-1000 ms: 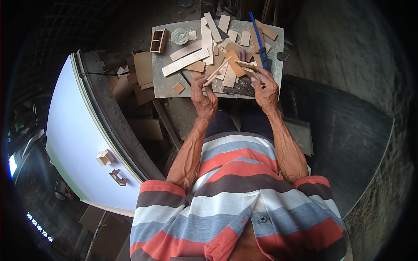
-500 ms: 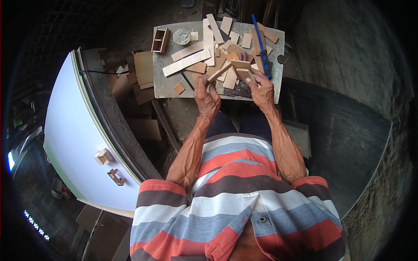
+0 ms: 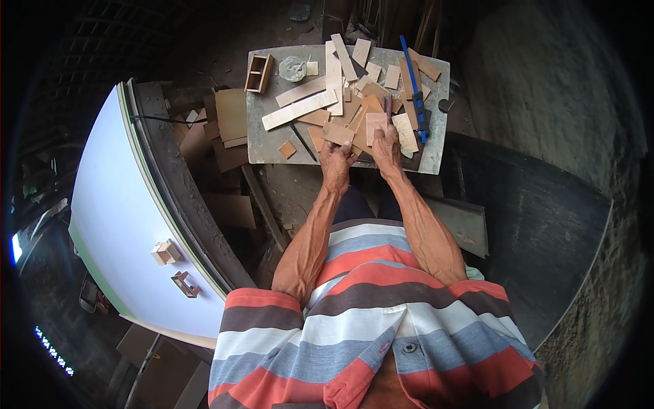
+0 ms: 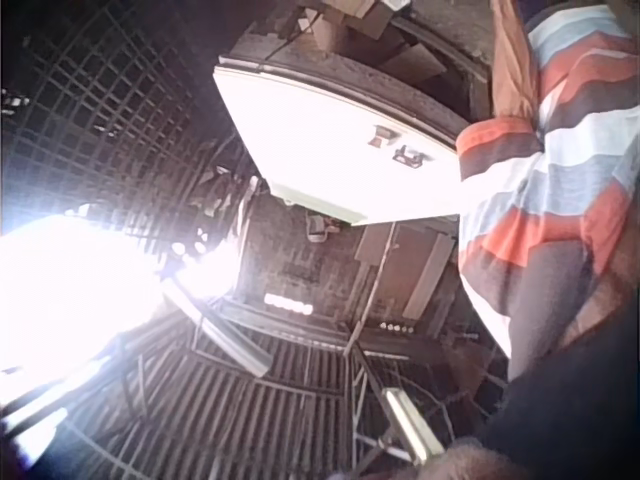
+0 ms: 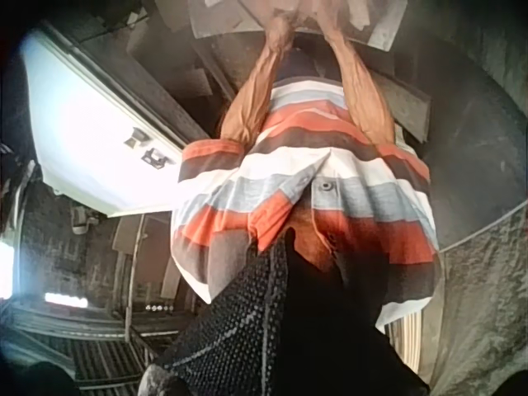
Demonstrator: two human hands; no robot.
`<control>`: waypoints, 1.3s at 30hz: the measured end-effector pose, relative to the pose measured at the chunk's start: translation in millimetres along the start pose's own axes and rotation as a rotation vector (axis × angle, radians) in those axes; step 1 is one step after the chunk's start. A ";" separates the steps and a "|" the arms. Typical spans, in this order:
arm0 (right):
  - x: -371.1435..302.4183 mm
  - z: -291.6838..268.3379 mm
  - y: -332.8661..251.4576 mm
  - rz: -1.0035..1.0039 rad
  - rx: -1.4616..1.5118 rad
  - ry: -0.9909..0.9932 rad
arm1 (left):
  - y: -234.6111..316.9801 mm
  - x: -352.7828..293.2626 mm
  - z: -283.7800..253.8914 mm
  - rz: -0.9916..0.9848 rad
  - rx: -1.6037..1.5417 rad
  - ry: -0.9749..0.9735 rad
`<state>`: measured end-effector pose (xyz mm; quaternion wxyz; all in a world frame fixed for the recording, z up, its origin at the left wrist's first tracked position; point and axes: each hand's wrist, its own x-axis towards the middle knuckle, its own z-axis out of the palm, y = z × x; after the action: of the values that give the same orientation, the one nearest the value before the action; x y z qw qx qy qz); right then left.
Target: The person assembles small wooden pieces into a box-like structure on a cluttered workbench. They pick up individual pieces, align them, and fit them together by hand, occasionally using a sanding block to smooth edges. The process involves repeated handling and fitting of the wooden components.
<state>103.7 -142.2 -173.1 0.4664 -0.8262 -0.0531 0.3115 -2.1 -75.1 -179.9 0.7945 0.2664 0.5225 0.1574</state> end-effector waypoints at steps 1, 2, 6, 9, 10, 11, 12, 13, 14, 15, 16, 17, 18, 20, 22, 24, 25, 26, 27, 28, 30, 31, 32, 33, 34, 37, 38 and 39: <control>5.2 2.0 7.8 -0.047 -0.021 -0.003 | 0.6 -0.4 1.1 -0.003 0.005 0.007; 10.2 5.3 15.3 -0.094 -0.041 -0.006 | 2.2 0.3 1.9 0.016 0.034 0.005; 23.8 18.9 42.7 -0.240 -0.319 0.030 | 1.1 11.9 -3.6 0.081 0.163 0.006; 13.3 14.6 5.0 -0.253 -0.471 -0.133 | 6.2 15.0 -2.2 0.144 0.217 0.030; 15.0 15.4 2.6 -0.237 -0.441 -0.164 | 9.7 14.5 -1.0 0.167 0.235 0.035; 15.9 15.2 0.5 -0.221 -0.410 -0.194 | 9.6 19.3 -3.6 0.185 0.256 0.023; 15.0 15.0 -1.4 -0.252 -0.388 -0.185 | 11.9 23.0 -4.8 0.191 0.247 0.027; 13.8 14.4 -3.3 -0.283 -0.367 -0.176 | 13.9 26.8 -5.6 0.196 0.239 0.031; 13.2 14.0 -3.8 -0.313 -0.346 -0.165 | 15.0 29.3 -6.5 0.201 0.231 0.034; 14.1 17.6 -0.8 -0.269 -0.343 -0.039 | 20.0 27.6 -3.7 0.200 0.228 0.039; 12.8 14.5 4.3 -0.118 -0.136 -0.073 | 19.6 31.6 -3.8 0.192 0.203 0.038; 9.1 9.0 10.6 0.032 0.073 -0.103 | 19.1 37.6 -2.6 0.183 0.179 0.036; 2.0 2.9 8.0 0.178 0.284 -0.141 | 19.1 43.3 -5.0 0.177 0.153 0.042; -14.6 -21.5 6.9 0.240 0.345 -0.217 | 20.3 52.1 -7.7 0.144 0.202 0.058; -31.7 -38.3 20.0 0.218 0.230 -0.192 | 17.2 65.7 -14.3 0.109 0.237 0.043; -47.3 -52.2 40.8 0.252 0.258 -0.188 | 18.9 76.7 -21.5 0.065 0.305 0.013; -54.4 -59.0 54.2 0.315 0.268 -0.224 | 23.2 78.5 -25.5 0.037 0.341 -0.004; -62.3 -61.7 67.2 0.378 0.281 -0.260 | 22.6 78.7 -27.0 0.010 0.377 -0.021; -70.9 -59.4 83.3 0.397 0.331 -0.209 | 23.8 71.3 -13.5 -0.004 0.282 0.074; -78.8 -60.1 89.1 0.391 0.343 -0.206 | 20.5 78.0 -22.6 -0.019 0.278 -0.014; -94.0 -59.7 99.7 0.380 0.362 -0.198 | 22.7 98.5 -48.4 -0.057 0.264 -0.189; -100.2 -64.0 98.5 0.345 0.282 -0.195 | 24.7 93.2 -40.9 -0.026 0.334 -0.142; -106.4 -64.2 103.4 0.330 0.262 -0.174 | 26.9 86.7 -34.6 0.007 0.404 -0.096; -114.4 -63.1 104.2 0.319 0.263 -0.089 | 28.4 88.2 -35.1 0.030 0.416 -0.182; -117.3 -60.0 107.6 0.297 0.257 -0.028 | 26.1 86.7 -33.7 0.076 0.498 -0.059; -124.5 -55.5 125.5 0.317 0.382 0.043 | 20.4 104.7 -47.0 0.168 0.578 -0.066; -128.6 -54.5 131.5 0.292 0.431 0.090 | 19.7 111.0 -52.8 0.171 0.567 -0.119; -131.6 -61.8 127.0 0.326 0.450 0.049 | 21.2 110.2 -55.7 0.137 0.471 -0.138</control>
<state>7.5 -308.5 -191.0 0.5831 -0.7067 0.1625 0.3664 -7.9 14.8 -267.1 0.7319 0.4891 0.4698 0.0663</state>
